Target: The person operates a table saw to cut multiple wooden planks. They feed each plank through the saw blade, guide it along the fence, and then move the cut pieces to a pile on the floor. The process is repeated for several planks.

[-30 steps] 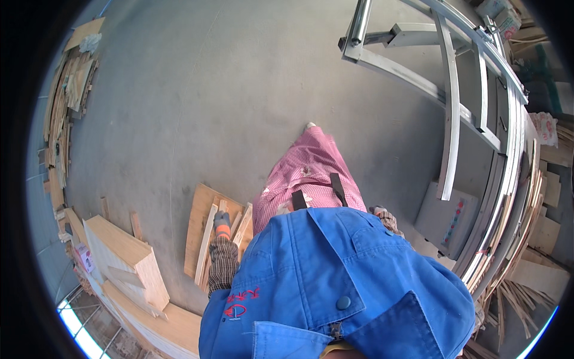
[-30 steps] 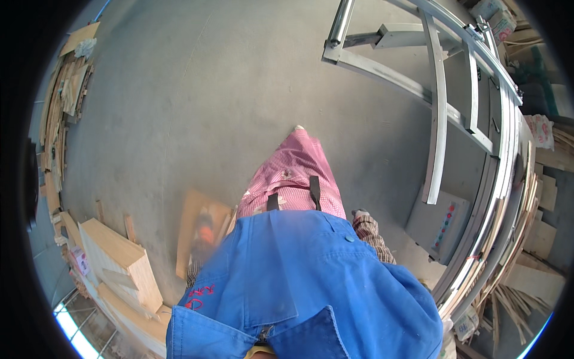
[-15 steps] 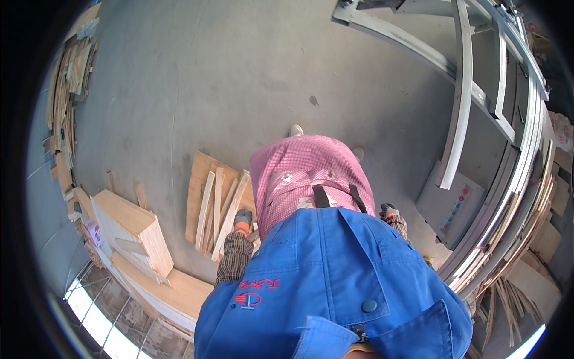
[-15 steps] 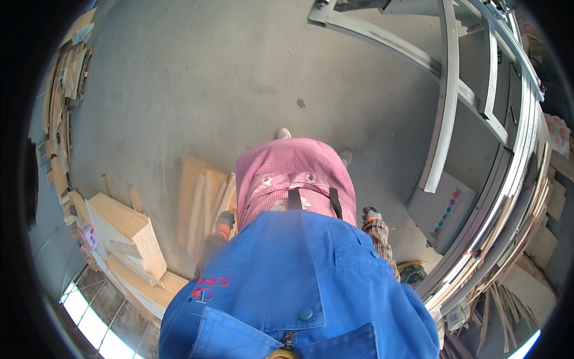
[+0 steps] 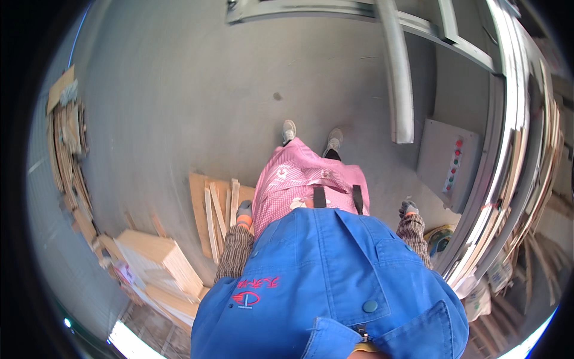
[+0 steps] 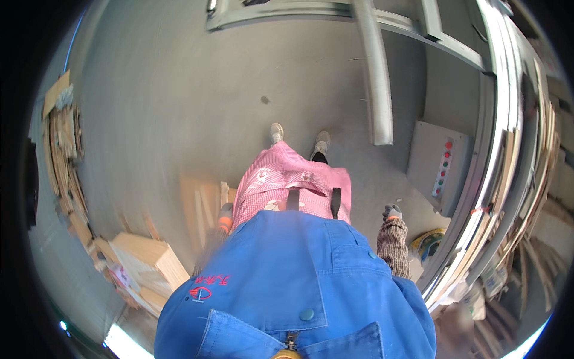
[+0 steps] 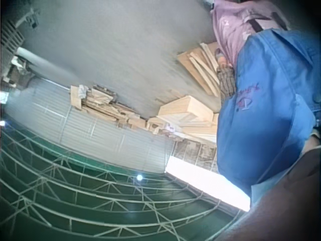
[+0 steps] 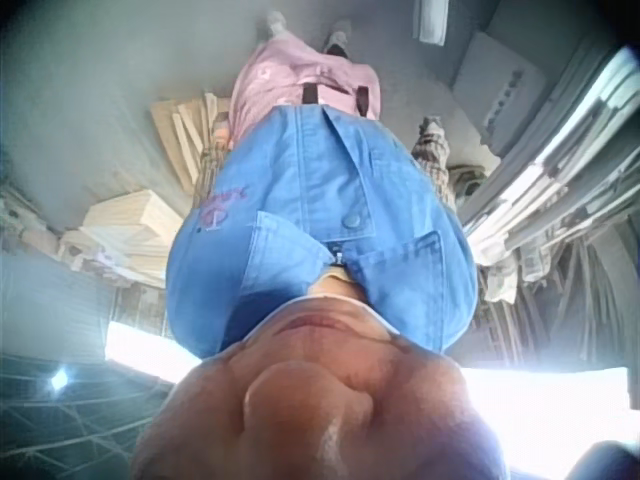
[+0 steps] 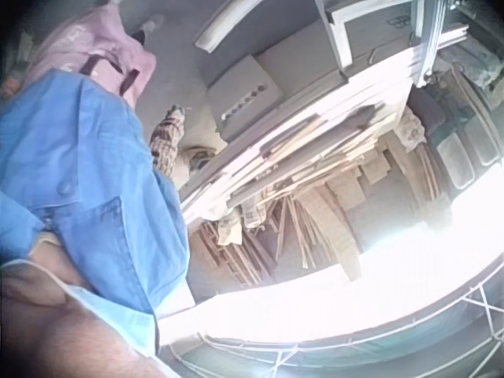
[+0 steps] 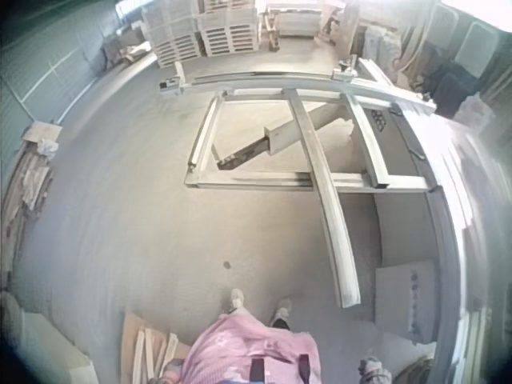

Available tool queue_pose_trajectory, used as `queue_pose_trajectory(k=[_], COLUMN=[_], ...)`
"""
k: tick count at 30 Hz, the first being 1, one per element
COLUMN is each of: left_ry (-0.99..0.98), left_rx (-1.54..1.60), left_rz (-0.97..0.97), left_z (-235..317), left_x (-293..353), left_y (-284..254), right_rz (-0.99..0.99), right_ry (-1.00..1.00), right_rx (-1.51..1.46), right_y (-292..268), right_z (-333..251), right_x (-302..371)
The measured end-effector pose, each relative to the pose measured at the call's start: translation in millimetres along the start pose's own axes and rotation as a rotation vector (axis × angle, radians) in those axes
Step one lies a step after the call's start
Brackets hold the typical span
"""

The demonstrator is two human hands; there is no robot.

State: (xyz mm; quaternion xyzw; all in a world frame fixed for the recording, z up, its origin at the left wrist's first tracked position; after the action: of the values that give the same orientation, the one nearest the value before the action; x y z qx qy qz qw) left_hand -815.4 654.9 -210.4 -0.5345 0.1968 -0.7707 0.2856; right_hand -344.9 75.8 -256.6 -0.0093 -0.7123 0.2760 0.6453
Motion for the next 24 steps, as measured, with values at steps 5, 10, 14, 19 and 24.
queue_pose_trajectory(k=[5,10,14,19,24], left_ry=[0.087,0.226,0.345,0.374,0.369], left_rx=[-0.243,-0.432,-0.327,-0.089,0.019], left_rz=[-0.119,-0.12,-0.16,-0.142,-0.24], left_z=[-7.5,9.2,78.6,160.0,172.6], left_x=[-54.8,-136.7,-193.9,-229.1,-264.8], left_y=[-17.4,-48.6,-75.8,-101.4,-67.3], right_rz=[0.032,0.029,0.022,-0.056,-0.041], right_ry=[-0.036,0.03,0.172,0.134,0.071], right_rx=[-0.118,-0.227,-0.242,-0.012,0.029], right_y=[36.0,87.9,129.1,168.2,170.2], right_z=[31.0,100.7,182.5,298.6,330.7], right_x=[37.1,87.5,119.2,100.1,90.0])
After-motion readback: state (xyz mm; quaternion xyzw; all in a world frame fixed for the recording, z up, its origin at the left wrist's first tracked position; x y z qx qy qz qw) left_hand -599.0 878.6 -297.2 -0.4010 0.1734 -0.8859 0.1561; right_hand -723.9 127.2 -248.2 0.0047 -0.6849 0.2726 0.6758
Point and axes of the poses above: each hand's wrist, its own x-axis away from the middle knuckle, its own y-axis out of the palm, z = x × y, the point moved 6 cm from there along -x, towards the middle knuckle, and after that the axes turned 6 degrees about y, right-handed, at the moved point
